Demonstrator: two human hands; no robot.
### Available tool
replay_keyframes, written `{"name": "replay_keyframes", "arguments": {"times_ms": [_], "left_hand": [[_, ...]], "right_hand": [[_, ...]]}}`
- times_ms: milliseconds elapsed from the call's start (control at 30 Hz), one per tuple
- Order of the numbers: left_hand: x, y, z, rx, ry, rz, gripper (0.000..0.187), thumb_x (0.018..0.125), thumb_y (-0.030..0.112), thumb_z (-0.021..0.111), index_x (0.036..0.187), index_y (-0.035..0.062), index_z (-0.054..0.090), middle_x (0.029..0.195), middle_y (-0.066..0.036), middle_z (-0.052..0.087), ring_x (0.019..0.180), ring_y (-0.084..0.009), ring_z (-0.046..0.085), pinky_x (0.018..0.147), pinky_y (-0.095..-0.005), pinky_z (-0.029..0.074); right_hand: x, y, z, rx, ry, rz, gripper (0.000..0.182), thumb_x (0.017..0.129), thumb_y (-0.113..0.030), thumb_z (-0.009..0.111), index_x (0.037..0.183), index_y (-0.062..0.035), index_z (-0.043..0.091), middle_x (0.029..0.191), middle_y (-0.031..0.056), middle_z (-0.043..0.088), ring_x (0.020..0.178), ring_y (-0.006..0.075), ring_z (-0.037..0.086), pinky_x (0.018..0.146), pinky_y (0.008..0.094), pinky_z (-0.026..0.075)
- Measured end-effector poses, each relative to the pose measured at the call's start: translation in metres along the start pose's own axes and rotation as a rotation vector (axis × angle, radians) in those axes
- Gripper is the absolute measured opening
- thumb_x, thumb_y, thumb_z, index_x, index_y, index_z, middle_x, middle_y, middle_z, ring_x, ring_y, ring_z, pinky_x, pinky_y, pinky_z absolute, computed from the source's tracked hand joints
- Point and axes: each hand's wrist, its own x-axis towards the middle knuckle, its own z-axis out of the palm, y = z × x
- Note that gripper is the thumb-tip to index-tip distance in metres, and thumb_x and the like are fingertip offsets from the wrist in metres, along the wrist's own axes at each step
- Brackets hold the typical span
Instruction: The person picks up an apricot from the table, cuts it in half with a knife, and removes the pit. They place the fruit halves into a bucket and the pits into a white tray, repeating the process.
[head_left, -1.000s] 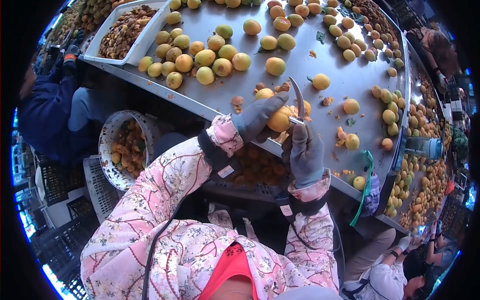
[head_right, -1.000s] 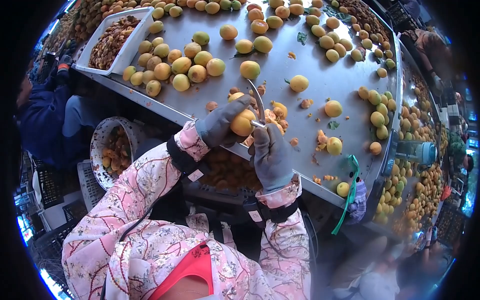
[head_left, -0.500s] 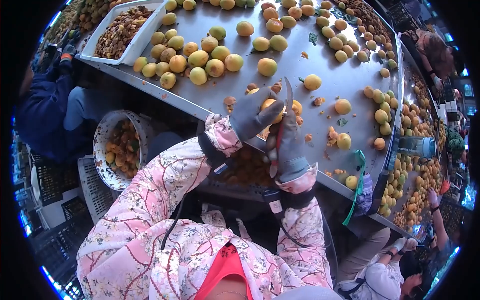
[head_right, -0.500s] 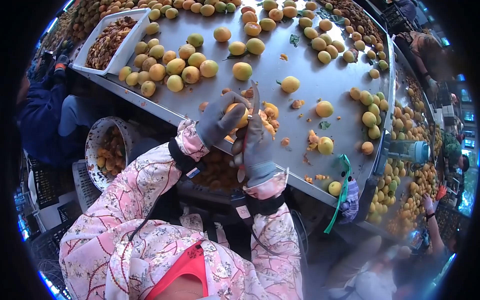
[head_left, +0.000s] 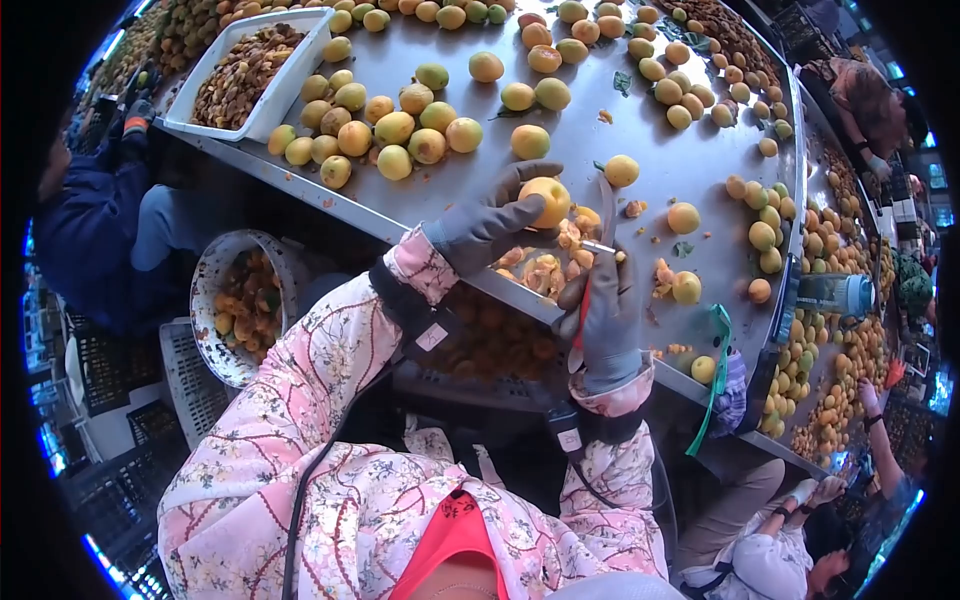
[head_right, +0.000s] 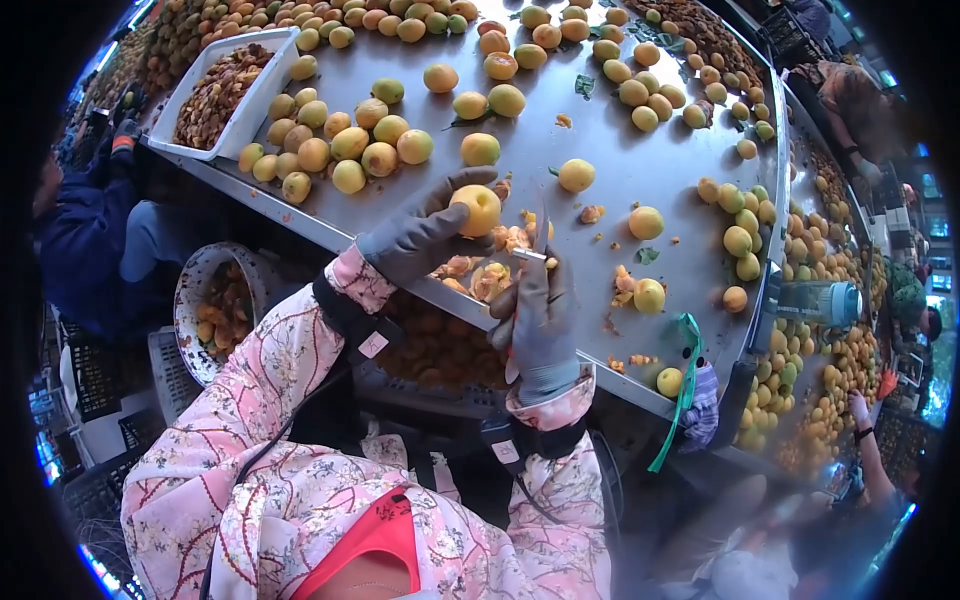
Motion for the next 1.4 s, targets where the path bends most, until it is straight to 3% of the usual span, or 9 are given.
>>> {"name": "replay_keyframes", "arguments": {"times_ms": [133, 333, 700, 867, 933, 1100, 1200, 1267, 1400], "left_hand": [[-0.003, 0.014, -0.005, -0.066, -0.044, -0.002, 0.053, 0.088, 0.024, 0.059, 0.132, 0.003, 0.036, 0.121, -0.008, 0.048, 0.106, -0.0179, 0.055, 0.088, -0.0324, 0.049], [-0.004, 0.015, -0.009, -0.04, -0.045, 0.013, 0.055, 0.086, 0.023, 0.062, 0.13, 0.0013, 0.037, 0.118, -0.009, 0.051, 0.104, -0.0178, 0.056, 0.09, -0.0315, 0.049], [-0.003, 0.011, -0.003, 0.242, 0.049, 0.078, 0.053, 0.086, 0.026, 0.063, 0.126, 0.0, 0.039, 0.117, -0.01, 0.053, 0.104, -0.0157, 0.055, 0.087, -0.0288, 0.049], [0.003, -0.003, 0.005, -0.132, 0.166, 0.081, 0.048, 0.087, 0.019, 0.061, 0.124, -0.002, 0.038, 0.11, -0.011, 0.051, 0.098, -0.0187, 0.058, 0.086, -0.0311, 0.053], [0.001, 0.002, 0.01, -0.079, 0.131, 0.064, 0.049, 0.088, 0.02, 0.06, 0.125, -0.002, 0.038, 0.111, -0.011, 0.051, 0.099, -0.019, 0.058, 0.086, -0.0314, 0.053], [-0.003, 0.015, -0.002, 0.085, -0.085, -0.006, 0.052, 0.09, 0.028, 0.056, 0.13, 0.0015, 0.037, 0.117, -0.009, 0.05, 0.109, -0.0171, 0.051, 0.093, -0.0329, 0.047], [-0.001, -0.001, -0.002, 0.026, -0.011, 0.028, 0.049, 0.091, 0.027, 0.055, 0.129, 0.0018, 0.038, 0.118, -0.009, 0.05, 0.11, -0.0174, 0.051, 0.092, -0.0321, 0.047], [0.002, -0.013, 0.003, -0.301, 0.137, 0.006, 0.05, 0.087, 0.023, 0.062, 0.124, -0.0008, 0.039, 0.111, -0.011, 0.052, 0.098, -0.02, 0.059, 0.085, -0.0328, 0.053], [0.005, -0.009, 0.001, -0.324, 0.199, -0.015, 0.051, 0.085, 0.025, 0.063, 0.123, -0.0013, 0.04, 0.11, -0.01, 0.053, 0.097, -0.0203, 0.059, 0.083, -0.0322, 0.053]], "right_hand": [[-0.015, 0.01, 0.008, -0.177, -0.058, -0.258, 0.05, 0.096, -0.016, 0.045, 0.143, -0.0159, 0.026, 0.062, -0.0031, 0.047, 0.046, 0.0001, 0.037, 0.041, 0.0157, 0.03], [-0.018, 0.014, 0.005, -0.295, -0.062, -0.325, 0.045, 0.095, -0.014, 0.046, 0.139, -0.015, 0.035, 0.065, -0.0051, 0.047, 0.051, -0.0003, 0.037, 0.043, 0.015, 0.029], [-0.014, 0.025, 0.004, -0.402, -0.1, -0.328, 0.046, 0.096, -0.012, 0.044, 0.14, -0.0126, 0.033, 0.069, -0.0062, 0.046, 0.054, 0.0012, 0.039, 0.048, 0.0165, 0.034], [-0.007, 0.028, 0.01, -0.367, -0.125, -0.347, 0.046, 0.096, -0.01, 0.044, 0.14, -0.0128, 0.033, 0.07, -0.0066, 0.047, 0.055, 0.0007, 0.038, 0.048, 0.0158, 0.033], [-0.006, 0.029, 0.017, -0.177, -0.126, -0.271, 0.046, 0.095, -0.011, 0.046, 0.139, -0.0115, 0.034, 0.113, -0.0002, 0.056, 0.058, 0.0009, 0.041, 0.052, 0.0169, 0.038], [-0.005, 0.024, 0.016, -0.216, -0.117, -0.2, 0.046, 0.095, -0.012, 0.044, 0.14, -0.0119, 0.033, 0.111, -0.0003, 0.056, 0.057, 0.0015, 0.041, 0.051, 0.0176, 0.038], [-0.003, 0.032, 0.02, -0.212, -0.121, -0.198, 0.047, 0.095, -0.012, 0.044, 0.14, -0.0127, 0.032, 0.109, -0.0001, 0.057, 0.056, 0.0021, 0.042, 0.05, 0.0179, 0.039], [0.001, 0.035, 0.022, -0.211, -0.112, -0.222, 0.047, 0.095, -0.011, 0.044, 0.14, -0.0132, 0.032, 0.107, 0.0002, 0.057, 0.056, 0.0024, 0.042, 0.05, 0.0181, 0.039], [0.005, 0.038, 0.024, -0.215, -0.068, -0.244, 0.046, 0.095, -0.012, 0.043, 0.14, -0.0132, 0.033, 0.09, -0.0008, 0.055, 0.054, 0.0019, 0.04, 0.047, 0.0172, 0.036]]}}
